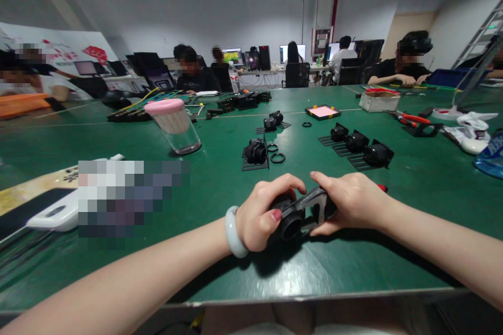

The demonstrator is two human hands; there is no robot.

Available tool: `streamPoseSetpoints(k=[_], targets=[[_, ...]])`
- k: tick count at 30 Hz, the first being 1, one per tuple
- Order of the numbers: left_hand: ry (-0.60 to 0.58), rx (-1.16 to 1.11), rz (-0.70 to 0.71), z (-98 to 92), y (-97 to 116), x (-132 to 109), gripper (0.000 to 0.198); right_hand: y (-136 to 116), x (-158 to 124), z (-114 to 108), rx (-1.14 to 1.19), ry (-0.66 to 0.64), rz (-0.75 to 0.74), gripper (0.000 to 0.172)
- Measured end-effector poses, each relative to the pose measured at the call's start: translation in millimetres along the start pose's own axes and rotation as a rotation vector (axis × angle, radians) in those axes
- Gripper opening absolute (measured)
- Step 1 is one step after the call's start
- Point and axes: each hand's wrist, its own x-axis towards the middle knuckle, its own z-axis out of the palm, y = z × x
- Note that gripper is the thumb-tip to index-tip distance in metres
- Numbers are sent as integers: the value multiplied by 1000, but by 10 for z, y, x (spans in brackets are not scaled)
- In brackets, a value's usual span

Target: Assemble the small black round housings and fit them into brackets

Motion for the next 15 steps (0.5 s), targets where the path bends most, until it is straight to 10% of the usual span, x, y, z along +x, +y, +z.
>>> streamPoseSetpoints(k=[15], targets=[[9,-28,-5,4,25,-7,46,-21,9,0,-14,36,-14,75]])
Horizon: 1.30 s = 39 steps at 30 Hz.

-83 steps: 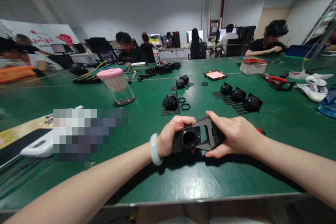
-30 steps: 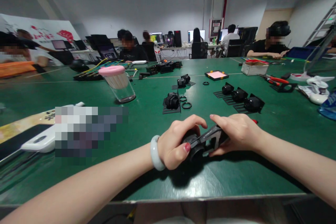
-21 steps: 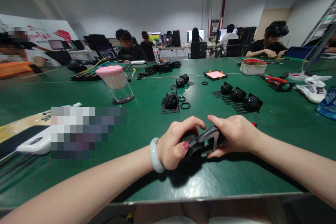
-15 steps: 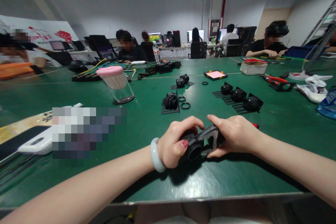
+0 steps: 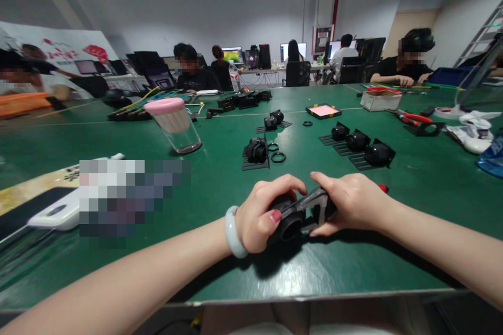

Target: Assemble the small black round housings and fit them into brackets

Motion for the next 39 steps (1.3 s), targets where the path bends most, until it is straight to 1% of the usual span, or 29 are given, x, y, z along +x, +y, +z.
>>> streamPoseSetpoints(k=[6,11,21,26,34,36,39], targets=[[20,-12,-2,9,25,-4,45,-7,0,0,-13,29,-5,75],[34,-11,24,8,16,-14,45,-12,2,2,-15,41,3,77],[14,17,14,-4,8,0,46,26,15,2,22,-13,3,77],[13,93,19,-10,12,9,47,46,32,-38,3,-50,22,76],[18,213,145,-41,-41,14,41,167,25,-112,-82,-59,-36,68],[21,229,186,-44,-56,15,40,219,14,-129,-91,-39,-9,69],[5,246,221,-36,-73,15,45,331,-11,-165,-115,20,102,73]])
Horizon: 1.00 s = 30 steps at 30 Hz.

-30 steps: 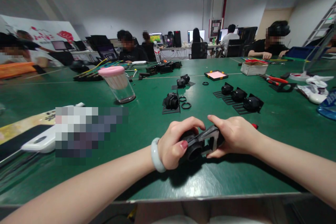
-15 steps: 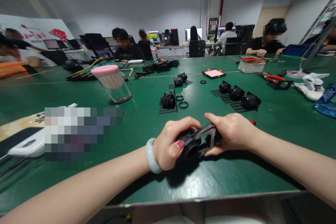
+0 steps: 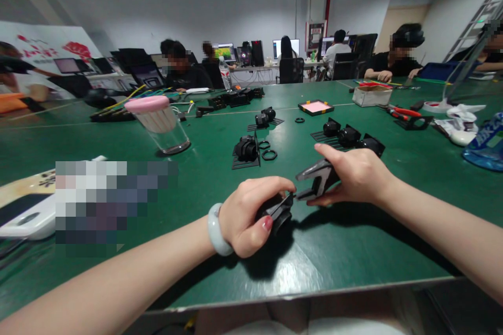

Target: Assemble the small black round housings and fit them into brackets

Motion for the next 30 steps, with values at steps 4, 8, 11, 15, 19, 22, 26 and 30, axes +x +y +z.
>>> streamPoseSetpoints(k=[4,8,11,15,19,22,26,30], targets=[[-54,37,24,25,-12,3,49,253,-3,-59,-88,50,246,79],[-137,102,119,47,-27,23,47,579,-18,-83,-185,-6,578,86],[-181,157,137,52,-45,38,47,831,-91,-14,-246,-73,769,88],[-229,231,131,44,-73,42,48,1120,-268,145,-303,-141,907,89],[-268,282,119,30,-74,38,48,1285,-423,228,-348,-192,953,85],[-277,299,134,24,-62,38,48,1325,-480,232,-358,-159,920,84],[-288,307,139,30,-61,33,49,1332,-500,232,-353,-89,857,78],[-309,322,118,37,-66,26,50,1359,-522,252,-358,-106,938,80]])
